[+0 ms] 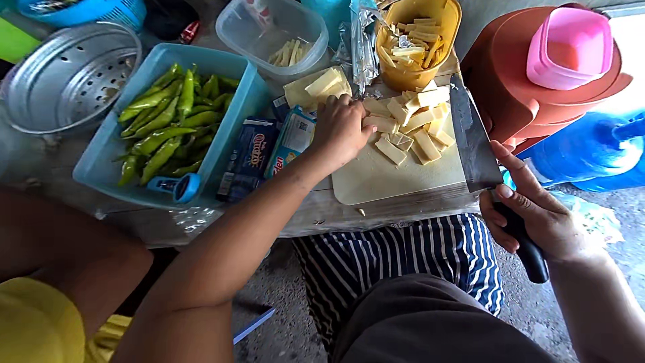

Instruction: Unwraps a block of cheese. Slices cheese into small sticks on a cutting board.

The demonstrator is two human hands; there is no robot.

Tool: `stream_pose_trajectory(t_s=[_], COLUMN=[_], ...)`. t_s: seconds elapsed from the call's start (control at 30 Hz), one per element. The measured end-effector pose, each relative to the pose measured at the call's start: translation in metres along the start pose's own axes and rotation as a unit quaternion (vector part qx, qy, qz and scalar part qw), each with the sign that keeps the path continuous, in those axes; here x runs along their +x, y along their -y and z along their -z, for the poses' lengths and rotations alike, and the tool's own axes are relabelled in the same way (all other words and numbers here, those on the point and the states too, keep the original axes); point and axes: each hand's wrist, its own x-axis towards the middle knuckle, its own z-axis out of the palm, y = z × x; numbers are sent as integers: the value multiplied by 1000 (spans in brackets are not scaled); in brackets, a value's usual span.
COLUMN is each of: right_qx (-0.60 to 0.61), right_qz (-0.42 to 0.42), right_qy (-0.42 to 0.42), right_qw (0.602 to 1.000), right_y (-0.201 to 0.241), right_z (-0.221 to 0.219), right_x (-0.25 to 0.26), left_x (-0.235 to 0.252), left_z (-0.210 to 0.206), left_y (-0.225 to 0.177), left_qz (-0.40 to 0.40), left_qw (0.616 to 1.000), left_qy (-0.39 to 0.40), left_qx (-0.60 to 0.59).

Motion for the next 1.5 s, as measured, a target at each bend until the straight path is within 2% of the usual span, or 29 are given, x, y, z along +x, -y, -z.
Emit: stream_pose_trajectory(t_s=[0.1,0.23,0.43,0.5,0.57,0.63,0.67,0.73,0.8,0.87,0.97,1.13,1.23,1.37,1.5], right_qx=[1,7,8,9,13,15,11,7,5,2,-4,-7,-4,-2,2], right_qz=[0,3,9,10,14,14,14,11,9,10,11,13,10,12,14], right_qy=[-2,2,5,0,-1,2,2,-4,-9,-4,10,15,13,13,12], right_qw=[1000,1000,1000,1000,1000,1000,1000,1000,1000,1000,1000,1000,1000,1000,1000], right_y=[-1,-2,-2,-1,-2,-2,-3,-2,-2,-2,-2,-1,-1,-2,-1], right_z=[0,-1,-1,0,2,4,5,5,3,1,-2,-4,-4,-2,-2], right_x=[-2,-2,-3,-5,-6,-6,-6,-5,-3,-1,0,1,0,-1,-1], left_x=[5,8,-6,-22,-40,-55,-61,-71,-81,-88,-94,-102,-106,-102,-90], left_z=[-2,-5,1,15,27,24,15,-5,-23,-31,-36,-43,-32,-13,-15], left_y=[2,4,0,1,2,3,4,6,9,7,4,-2,-3,1,4], left_qz=[28,26,16,10,11,30,38,37,14,-2,-12,-74,-80,-51,-18], left_qw=[999,993,961,940,922,922,935,969,988,990,988,976,973,955,944], left_qy=[11,0,-16,8,74,123,122,67,-26,-90,-132,-194,-154,-33,16], left_qx=[-38,-116,-275,-342,-380,-365,-332,-235,-153,-107,-82,-57,-149,-291,-329])
